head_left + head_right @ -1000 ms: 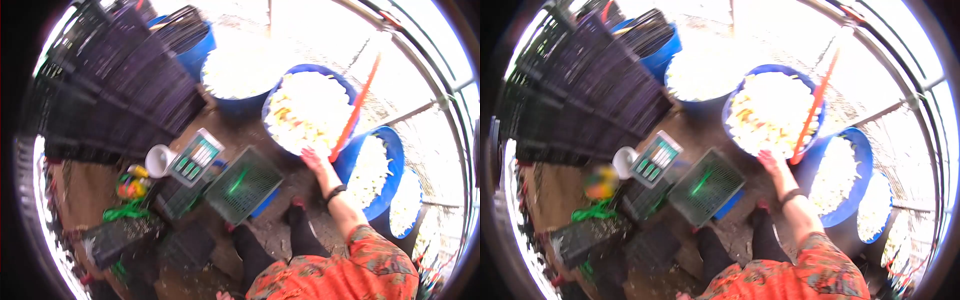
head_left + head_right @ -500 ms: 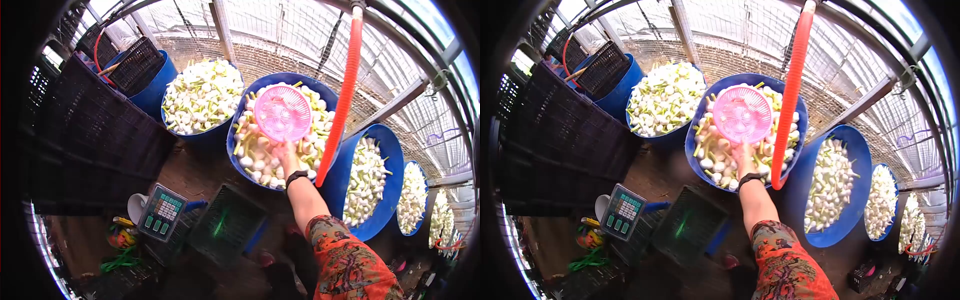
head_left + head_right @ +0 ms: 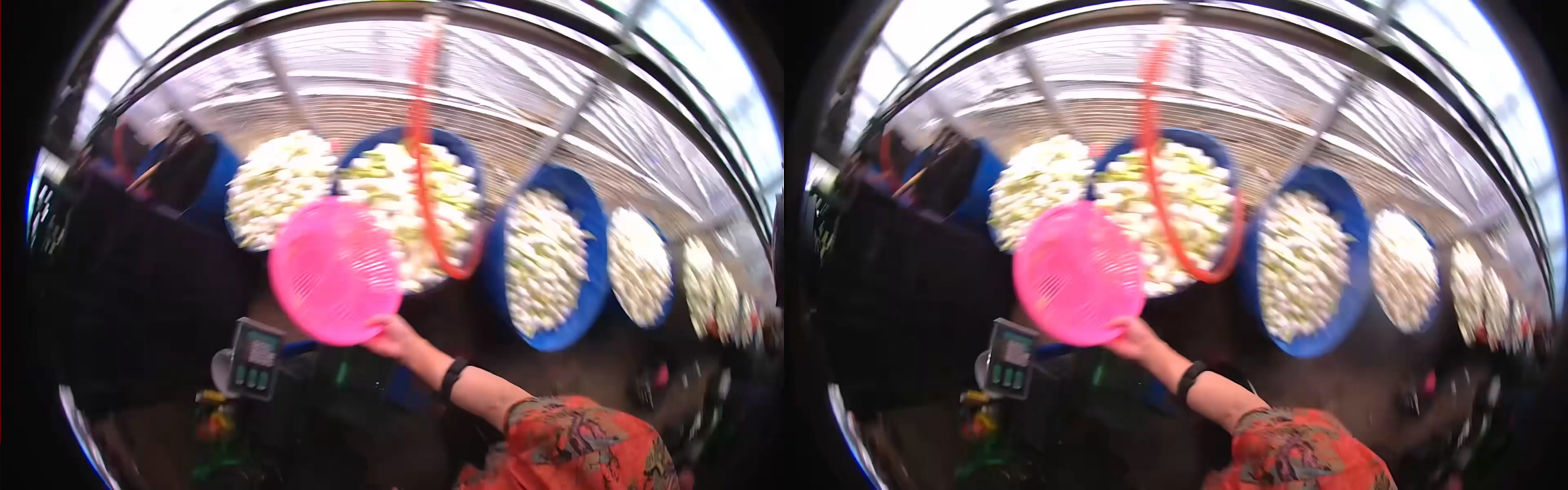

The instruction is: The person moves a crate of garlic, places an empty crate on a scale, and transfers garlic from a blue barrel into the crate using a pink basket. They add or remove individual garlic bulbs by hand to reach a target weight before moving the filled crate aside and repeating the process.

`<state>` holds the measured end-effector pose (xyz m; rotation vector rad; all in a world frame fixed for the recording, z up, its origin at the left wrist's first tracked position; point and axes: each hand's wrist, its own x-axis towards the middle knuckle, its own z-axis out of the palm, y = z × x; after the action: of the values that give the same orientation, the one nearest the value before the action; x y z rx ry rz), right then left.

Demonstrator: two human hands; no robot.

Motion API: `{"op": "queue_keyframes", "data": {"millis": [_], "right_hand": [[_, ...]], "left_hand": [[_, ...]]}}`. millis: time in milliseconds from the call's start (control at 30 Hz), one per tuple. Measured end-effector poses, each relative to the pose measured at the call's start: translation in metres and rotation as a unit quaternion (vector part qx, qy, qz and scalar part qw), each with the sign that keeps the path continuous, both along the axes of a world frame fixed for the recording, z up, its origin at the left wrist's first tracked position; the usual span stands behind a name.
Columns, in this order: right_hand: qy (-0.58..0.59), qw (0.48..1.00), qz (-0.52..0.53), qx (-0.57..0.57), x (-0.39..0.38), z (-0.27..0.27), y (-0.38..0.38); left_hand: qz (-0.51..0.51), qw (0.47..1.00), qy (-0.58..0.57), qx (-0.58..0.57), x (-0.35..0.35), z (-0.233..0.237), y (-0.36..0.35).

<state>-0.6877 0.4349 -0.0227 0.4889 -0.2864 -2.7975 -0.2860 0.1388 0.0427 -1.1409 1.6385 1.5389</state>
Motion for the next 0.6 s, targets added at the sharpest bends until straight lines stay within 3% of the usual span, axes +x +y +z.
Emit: {"op": "queue_keyframes", "data": {"millis": [67,100,133,200,267,300,333,400,467,533,567,600], "right_hand": [[-0.015,0.998,0.064,0.015,0.066,0.042,0.002],[-0.041,0.995,0.087,0.036,0.100,0.043,0.000],[-0.080,0.987,0.065,0.122,0.132,0.104,0.024],[-0.081,0.963,-0.011,0.257,0.193,0.094,0.076],[-0.131,0.915,-0.105,0.366,0.235,0.126,0.142],[-0.197,0.883,-0.137,0.404,0.255,0.121,0.178],[-0.236,0.818,-0.205,0.482,0.268,0.113,0.213],[-0.278,0.625,-0.294,0.668,0.278,0.095,0.290],[-0.334,0.328,-0.228,0.854,0.283,0.057,0.369],[-0.484,0.274,-0.035,0.830,0.260,0.054,0.416],[-0.485,0.280,-0.027,0.828,0.251,0.033,0.438],[-0.487,0.210,0.012,0.847,0.241,0.007,0.459]], "left_hand": [[-0.102,0.994,0.042,0.022,-0.068,0.002,0.004],[-0.189,0.979,0.075,0.016,-0.082,-0.032,-0.017],[-0.285,0.950,0.126,-0.016,-0.097,-0.078,-0.039],[-0.373,0.910,0.150,-0.096,-0.148,-0.100,-0.013],[-0.420,0.891,0.162,-0.063,-0.195,-0.061,0.050],[-0.426,0.887,0.174,-0.032,-0.207,-0.064,0.075],[-0.430,0.883,0.188,-0.003,-0.219,-0.071,0.102],[-0.437,0.875,0.204,0.045,-0.235,-0.062,0.173],[-0.450,0.867,0.203,0.067,-0.242,-0.063,0.245],[-0.477,0.852,0.208,0.063,-0.244,-0.085,0.312],[-0.480,0.851,0.205,0.052,-0.244,-0.092,0.345],[-0.483,0.851,0.202,0.039,-0.244,-0.101,0.378]]}}
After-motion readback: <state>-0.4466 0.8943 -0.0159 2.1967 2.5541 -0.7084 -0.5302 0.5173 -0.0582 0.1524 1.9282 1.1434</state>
